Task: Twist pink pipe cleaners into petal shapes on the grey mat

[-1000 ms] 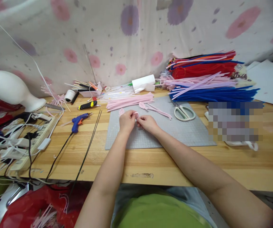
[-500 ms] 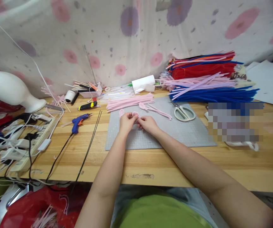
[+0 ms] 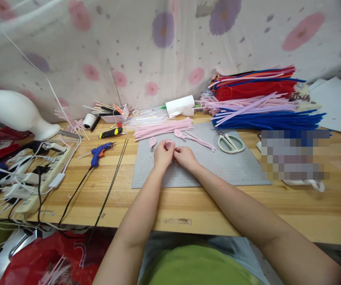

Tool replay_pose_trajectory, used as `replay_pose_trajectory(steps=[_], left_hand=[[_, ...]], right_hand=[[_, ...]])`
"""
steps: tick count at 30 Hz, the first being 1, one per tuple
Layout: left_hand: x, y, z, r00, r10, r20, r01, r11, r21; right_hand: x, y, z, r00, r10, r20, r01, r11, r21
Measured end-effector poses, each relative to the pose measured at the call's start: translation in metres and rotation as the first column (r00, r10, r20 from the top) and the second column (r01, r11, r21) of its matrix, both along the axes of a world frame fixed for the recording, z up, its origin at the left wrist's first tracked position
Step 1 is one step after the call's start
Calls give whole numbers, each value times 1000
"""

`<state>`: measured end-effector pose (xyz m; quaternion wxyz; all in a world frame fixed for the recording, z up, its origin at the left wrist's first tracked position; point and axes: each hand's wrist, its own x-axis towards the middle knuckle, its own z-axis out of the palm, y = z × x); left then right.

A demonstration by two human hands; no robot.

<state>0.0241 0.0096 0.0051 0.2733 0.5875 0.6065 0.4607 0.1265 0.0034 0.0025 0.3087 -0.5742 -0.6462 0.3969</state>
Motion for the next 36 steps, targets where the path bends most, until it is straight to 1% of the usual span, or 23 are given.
replay_pose_trajectory(steps=[3,6,8,9,11,13,15,16,18,20,21,23,24,25,26,27,28,29,30,31,32,34,36], left_hand=[[-4,3,1,999,15,40,-15,1000,8],[-23,11,8,986,79,147,-80,997,2],[-43,16,13,970,137,201,-141,990,8],[-54,18,15,964,175,201,-182,983,16],[-75,22,15,956,261,131,-266,964,19],[-93,24,11,951,307,-38,-305,952,36],[-105,26,4,930,293,-222,-286,956,66],[-110,27,1,923,286,-256,-277,958,70],[-114,28,-5,927,278,-252,-276,960,43],[-113,28,-6,919,308,-247,-303,951,62],[-110,27,-5,908,344,-241,-326,939,110],[-98,24,0,886,425,-189,-381,896,229],[-89,22,2,900,418,-124,-377,889,259],[-78,20,5,932,361,-40,-340,907,250],[-67,18,7,964,262,52,-267,945,189],[-55,15,8,977,150,153,-163,983,81],[-44,12,9,962,45,271,-31,998,-56],[-35,10,9,922,-35,386,98,985,-145],[-28,7,9,872,-73,484,183,965,-186],[-23,4,10,825,-81,560,229,953,-198],[-20,2,10,789,-85,609,257,945,-201],[-18,0,11,753,-69,654,247,952,-183],[-19,-1,12,752,-54,657,202,968,-151]], right_hand=[[0,-2,0,998,24,62,-30,995,95],[5,2,0,998,43,52,-50,991,125],[13,8,1,996,-3,85,-15,979,203],[18,12,2,991,-61,119,27,964,264],[27,21,5,954,-204,221,105,915,391],[33,31,7,885,-288,365,85,872,482],[36,42,7,813,-299,499,-1,857,515],[36,48,6,780,-286,556,-56,854,518],[35,56,2,725,-234,648,-178,845,504],[32,60,-1,698,-207,685,-263,816,515],[31,59,-1,702,-217,679,-281,791,543],[26,53,-1,739,-259,622,-282,720,634],[23,47,0,762,-270,588,-284,677,679],[20,41,2,783,-253,569,-308,636,707],[17,35,3,799,-227,556,-335,599,727],[14,29,5,813,-206,544,-349,575,740],[11,23,7,822,-178,541,-366,564,740],[9,18,8,827,-143,543,-384,561,733],[7,13,9,835,-112,539,-392,566,726],[6,9,10,847,-81,525,-390,575,719],[5,6,11,866,-54,497,-373,591,715],[4,0,12,922,-21,386,-282,648,707],[3,-2,12,972,-12,233,-144,753,643]])
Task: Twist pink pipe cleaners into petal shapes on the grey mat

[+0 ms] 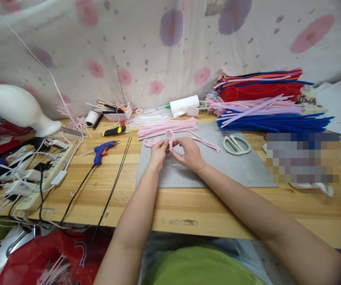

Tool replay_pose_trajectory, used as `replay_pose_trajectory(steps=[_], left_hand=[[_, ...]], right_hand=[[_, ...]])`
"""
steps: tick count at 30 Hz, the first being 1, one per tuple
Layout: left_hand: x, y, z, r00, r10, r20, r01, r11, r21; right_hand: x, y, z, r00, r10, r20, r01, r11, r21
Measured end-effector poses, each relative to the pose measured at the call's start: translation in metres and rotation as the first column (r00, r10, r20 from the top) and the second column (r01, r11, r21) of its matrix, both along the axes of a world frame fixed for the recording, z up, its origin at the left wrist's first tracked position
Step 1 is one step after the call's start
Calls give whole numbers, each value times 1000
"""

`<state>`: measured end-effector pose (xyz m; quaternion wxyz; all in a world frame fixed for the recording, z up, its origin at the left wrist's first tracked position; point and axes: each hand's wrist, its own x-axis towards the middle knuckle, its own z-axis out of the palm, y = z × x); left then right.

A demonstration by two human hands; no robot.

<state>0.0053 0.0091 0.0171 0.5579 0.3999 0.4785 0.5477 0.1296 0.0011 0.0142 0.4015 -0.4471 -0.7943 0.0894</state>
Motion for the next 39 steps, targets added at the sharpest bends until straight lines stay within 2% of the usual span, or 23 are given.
replay_pose_trajectory(steps=[2,4,7,10,13,17,20,22,24,26,29,34,36,39], left_hand=[[0,1,-1,999,53,-12,-52,997,49],[3,2,-4,996,88,-16,-86,992,90],[7,2,-8,996,92,21,-93,994,62],[9,1,-8,997,28,71,-23,998,-59],[10,-2,-6,996,-18,90,28,994,-110],[10,-3,-3,996,30,82,-19,992,-126],[10,-2,-3,997,72,-21,-74,992,-105],[10,-2,-3,993,51,-109,-61,995,-83],[10,-3,-3,989,-26,-146,12,995,-95],[10,-5,-1,985,-118,-129,102,987,-123],[11,-7,0,978,-186,-96,172,975,-137],[15,-9,0,978,-177,-111,153,969,-194],[17,-10,2,981,-148,-124,122,973,-197],[18,-11,3,980,-128,-153,99,978,-184]], right_hand=[[-1,1,-2,991,-33,-132,6,979,-203],[-3,4,-5,978,-30,-205,-50,926,-375],[-4,13,-14,945,-14,-327,-152,867,-475],[-4,20,-22,862,-5,-506,-285,821,-495],[-2,21,-23,824,14,-566,-363,780,-510],[2,18,-14,831,31,-556,-402,724,-561],[6,19,-9,808,4,-589,-440,668,-600],[9,21,-8,774,-51,-631,-444,668,-598],[12,24,-9,750,-80,-656,-446,671,-592],[14,26,-9,757,-58,-651,-465,651,-599],[16,27,-9,760,-11,-649,-504,621,-601],[15,28,-12,709,-57,-703,-480,691,-540],[16,29,-13,710,-67,-701,-494,662,-563],[18,31,-13,728,-84,-680,-517,585,-625]])
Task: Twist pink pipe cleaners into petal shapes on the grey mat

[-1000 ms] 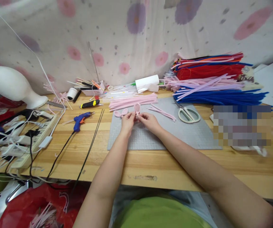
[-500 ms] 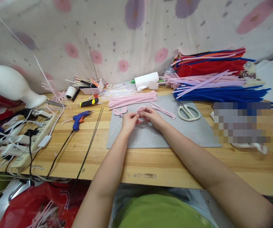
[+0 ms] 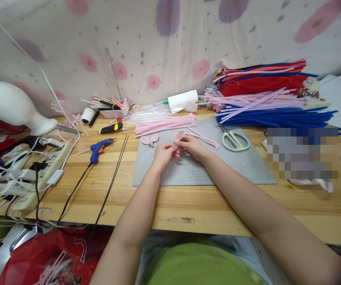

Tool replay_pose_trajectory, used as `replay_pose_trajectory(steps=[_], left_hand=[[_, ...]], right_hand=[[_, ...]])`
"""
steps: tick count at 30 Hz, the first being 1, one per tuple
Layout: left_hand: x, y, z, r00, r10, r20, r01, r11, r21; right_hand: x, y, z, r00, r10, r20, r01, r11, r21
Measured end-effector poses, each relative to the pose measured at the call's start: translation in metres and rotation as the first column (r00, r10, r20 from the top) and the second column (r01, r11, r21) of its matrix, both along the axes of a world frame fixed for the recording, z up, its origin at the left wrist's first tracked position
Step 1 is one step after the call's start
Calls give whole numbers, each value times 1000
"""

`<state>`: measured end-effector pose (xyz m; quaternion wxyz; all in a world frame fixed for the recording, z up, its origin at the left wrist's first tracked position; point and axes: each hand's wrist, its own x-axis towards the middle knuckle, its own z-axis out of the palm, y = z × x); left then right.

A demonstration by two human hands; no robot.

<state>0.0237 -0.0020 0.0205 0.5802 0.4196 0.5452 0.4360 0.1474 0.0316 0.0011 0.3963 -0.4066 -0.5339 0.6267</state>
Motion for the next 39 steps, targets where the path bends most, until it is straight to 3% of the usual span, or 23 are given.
replay_pose_trajectory(steps=[5,9,17,23,27,32,39], left_hand=[[2,1,-6,998,33,-52,-29,997,76],[4,2,-11,1000,31,1,-31,994,106],[8,0,-10,997,37,72,-40,998,40],[7,0,-10,996,42,81,-42,999,2],[7,0,-8,997,10,78,-6,999,-49],[5,1,-8,997,58,59,-57,998,-19],[5,1,-6,994,103,35,-103,995,0]], right_hand=[[1,2,2,999,33,-30,-35,995,-92],[-1,5,3,998,26,-54,-34,988,-152],[8,8,7,990,125,-72,-137,970,-199],[5,7,4,988,38,-149,-69,975,-211],[1,8,-1,988,-82,-134,58,983,-175],[0,6,-1,999,2,-53,-7,995,-102],[0,5,-2,985,-171,40,169,984,53]])
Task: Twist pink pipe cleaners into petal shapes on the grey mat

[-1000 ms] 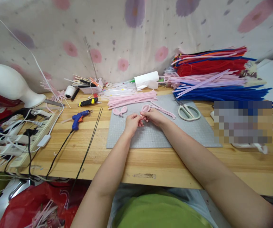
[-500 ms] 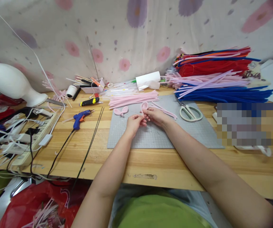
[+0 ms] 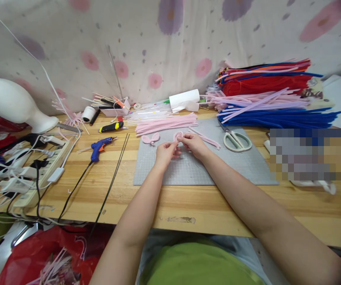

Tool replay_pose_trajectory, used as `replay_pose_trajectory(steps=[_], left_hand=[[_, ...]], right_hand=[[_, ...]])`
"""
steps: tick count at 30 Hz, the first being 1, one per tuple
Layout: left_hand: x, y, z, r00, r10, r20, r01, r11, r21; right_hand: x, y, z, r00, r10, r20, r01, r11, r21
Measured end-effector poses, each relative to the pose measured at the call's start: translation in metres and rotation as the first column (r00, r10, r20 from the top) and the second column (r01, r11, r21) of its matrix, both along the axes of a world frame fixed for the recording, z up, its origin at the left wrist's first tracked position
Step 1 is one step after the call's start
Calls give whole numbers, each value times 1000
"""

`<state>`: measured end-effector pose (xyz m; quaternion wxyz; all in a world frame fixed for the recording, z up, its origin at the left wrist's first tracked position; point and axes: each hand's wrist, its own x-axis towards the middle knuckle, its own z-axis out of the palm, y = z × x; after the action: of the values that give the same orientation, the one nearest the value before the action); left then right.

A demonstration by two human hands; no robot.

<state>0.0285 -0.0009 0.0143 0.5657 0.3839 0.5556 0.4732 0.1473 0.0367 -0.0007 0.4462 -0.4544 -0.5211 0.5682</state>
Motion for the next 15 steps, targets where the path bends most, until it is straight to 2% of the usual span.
replay_pose_trajectory(steps=[5,11,15], left_hand=[[2,1,-3,999,42,14,-42,999,26],[3,2,-6,995,94,26,-95,995,39],[3,2,-4,993,115,29,-115,993,20]], right_hand=[[-6,-3,3,998,30,53,-31,999,14],[-14,-2,2,995,-75,62,69,993,93],[-16,-1,1,989,-103,102,88,986,143]])
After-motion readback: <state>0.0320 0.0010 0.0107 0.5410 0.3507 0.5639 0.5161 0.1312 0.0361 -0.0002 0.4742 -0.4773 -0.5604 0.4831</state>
